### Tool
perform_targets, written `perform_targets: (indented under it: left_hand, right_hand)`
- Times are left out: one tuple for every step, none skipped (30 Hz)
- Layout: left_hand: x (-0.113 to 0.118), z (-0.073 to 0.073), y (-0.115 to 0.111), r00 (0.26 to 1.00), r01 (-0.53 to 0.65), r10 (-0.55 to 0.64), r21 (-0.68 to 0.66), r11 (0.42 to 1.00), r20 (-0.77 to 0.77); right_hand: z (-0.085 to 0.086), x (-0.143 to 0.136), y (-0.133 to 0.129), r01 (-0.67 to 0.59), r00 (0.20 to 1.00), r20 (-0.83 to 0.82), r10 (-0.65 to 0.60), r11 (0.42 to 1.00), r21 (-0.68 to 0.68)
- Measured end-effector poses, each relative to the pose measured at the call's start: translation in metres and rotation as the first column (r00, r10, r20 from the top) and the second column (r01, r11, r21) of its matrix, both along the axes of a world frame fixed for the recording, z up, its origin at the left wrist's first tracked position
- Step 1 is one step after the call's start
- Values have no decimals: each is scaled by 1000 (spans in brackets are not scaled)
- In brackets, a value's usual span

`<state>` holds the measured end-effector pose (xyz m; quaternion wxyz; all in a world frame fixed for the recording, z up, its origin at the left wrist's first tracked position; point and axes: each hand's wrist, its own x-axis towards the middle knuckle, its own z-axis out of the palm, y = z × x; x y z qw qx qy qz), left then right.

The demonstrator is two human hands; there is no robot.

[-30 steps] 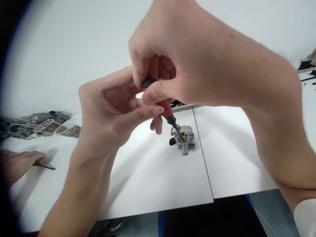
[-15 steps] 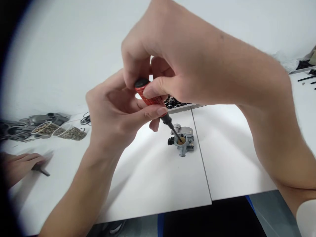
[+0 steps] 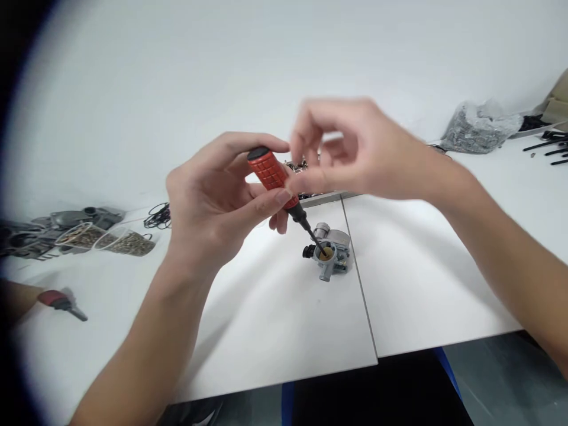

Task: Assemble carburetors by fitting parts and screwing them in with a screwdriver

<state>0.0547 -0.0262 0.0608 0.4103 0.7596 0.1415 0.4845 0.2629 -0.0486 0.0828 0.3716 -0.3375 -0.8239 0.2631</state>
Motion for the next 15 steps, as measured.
perform_targets:
  left_hand:
    - [0, 1, -1, 999, -34, 34, 3, 999, -24]
    - [0, 2, -3, 996, -68, 69, 7, 998, -49]
    - [1, 3, -4, 994, -90, 91, 18, 996, -63]
    - [2, 4, -5, 993, -104, 106, 36, 994, -60]
    - [3, 4, -6, 992, -113, 115, 54, 992, -44]
    - [5, 4, -6, 993, -118, 120, 69, 991, -19]
    - [6, 4, -7, 993, -121, 121, 76, 990, 11]
    - [7, 3, -7, 991, -130, 127, 75, 989, 40]
    - [7, 3, -8, 988, -145, 141, 64, 987, 59]
    - [7, 3, -9, 986, -157, 153, 50, 986, 70]
    - [7, 3, -10, 985, -159, 156, 36, 987, 72]
    - [6, 3, -11, 988, -141, 140, 24, 990, 64]
    - [5, 3, -11, 993, -106, 105, 17, 994, 47]
    - [3, 3, -11, 998, -58, 57, 15, 998, 28]
    - [2, 3, -9, 1000, -9, 9, 19, 1000, 8]
  right_hand:
    - [-15, 2, -3, 7, 998, 60, -3, 998, -61]
    - [-31, 3, -7, 39, 986, 163, -22, 994, -104]
    - [-47, 1, -11, 61, 974, 224, -33, 991, -120]
    - [-64, -2, -15, 71, 963, 267, -35, 989, -128]
    - [-79, -7, -19, 87, 953, 300, -48, 989, -119]
    - [-92, -12, -22, 120, 947, 308, -88, 989, -89]
    - [-103, -17, -24, 143, 949, 294, -117, 988, -67]
    - [-111, -20, -25, 161, 954, 264, -142, 986, -49]
    - [-117, -23, -24, 170, 963, 220, -158, 985, -39]
    - [-121, -25, -23, 169, 972, 172, -160, 985, -40]
    - [-124, -25, -22, 164, 979, 129, -157, 985, -47]
    - [-125, -25, -21, 161, 983, 96, -155, 986, -52]
    - [-126, -24, -20, 163, 984, 78, -158, 985, -59]
    - [-127, -23, -19, 167, 984, 75, -162, 983, -70]
    - [-127, -22, -19, 172, 983, 80, -166, 982, -81]
